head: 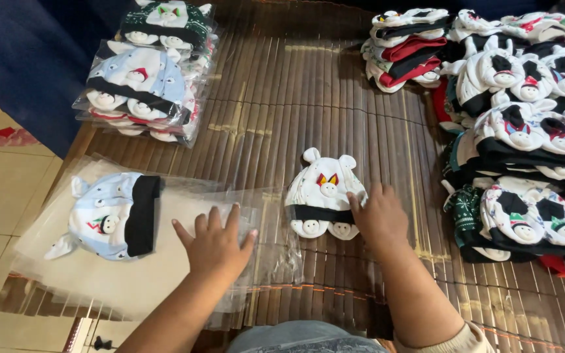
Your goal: Folding baby hats and placing them into individual plastic bags for packaging.
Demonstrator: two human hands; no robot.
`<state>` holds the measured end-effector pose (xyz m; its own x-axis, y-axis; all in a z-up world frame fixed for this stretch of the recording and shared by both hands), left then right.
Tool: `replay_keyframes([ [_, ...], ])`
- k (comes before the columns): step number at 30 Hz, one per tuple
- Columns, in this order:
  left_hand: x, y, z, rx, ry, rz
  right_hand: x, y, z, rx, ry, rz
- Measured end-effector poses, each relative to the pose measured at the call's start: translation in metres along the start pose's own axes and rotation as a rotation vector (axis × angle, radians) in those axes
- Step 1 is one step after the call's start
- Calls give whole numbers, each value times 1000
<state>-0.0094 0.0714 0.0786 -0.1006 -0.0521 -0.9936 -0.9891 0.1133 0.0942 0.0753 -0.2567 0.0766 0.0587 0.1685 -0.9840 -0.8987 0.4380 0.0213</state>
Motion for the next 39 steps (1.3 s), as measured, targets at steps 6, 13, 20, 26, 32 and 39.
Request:
replay_keyframes([
  [6, 23, -9, -28, 29, -42, 134, 16, -6, -17, 70, -34, 316],
  [13, 31, -34, -33, 40, -25, 42, 35, -11, -11, -43, -221, 192],
  [20, 33, -65, -51, 88, 41, 150, 48, -42, -38, -40, -432, 260],
  [26, 30, -87, -69, 195, 59, 101, 9, -61, -67, -87, -376, 184],
  [32, 23, -99, -96, 331, 63, -57, -1, -65, -81, -18, -291, 318],
  [39, -11, -82, -171, 796, 157, -107, -8, -54, -76, 42, -210, 403],
])
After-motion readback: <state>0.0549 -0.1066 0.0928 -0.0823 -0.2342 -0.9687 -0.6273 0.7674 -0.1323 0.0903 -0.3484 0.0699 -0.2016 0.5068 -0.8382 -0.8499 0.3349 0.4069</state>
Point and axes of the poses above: each hand's wrist, its own y-axis away from the middle knuckle, its own x-axis out of the palm, z = x × y, the point moved 8 cm from there along -y, towards the middle knuckle, and after that the axes turned 15 degrees about x, right-handed, at the moved point
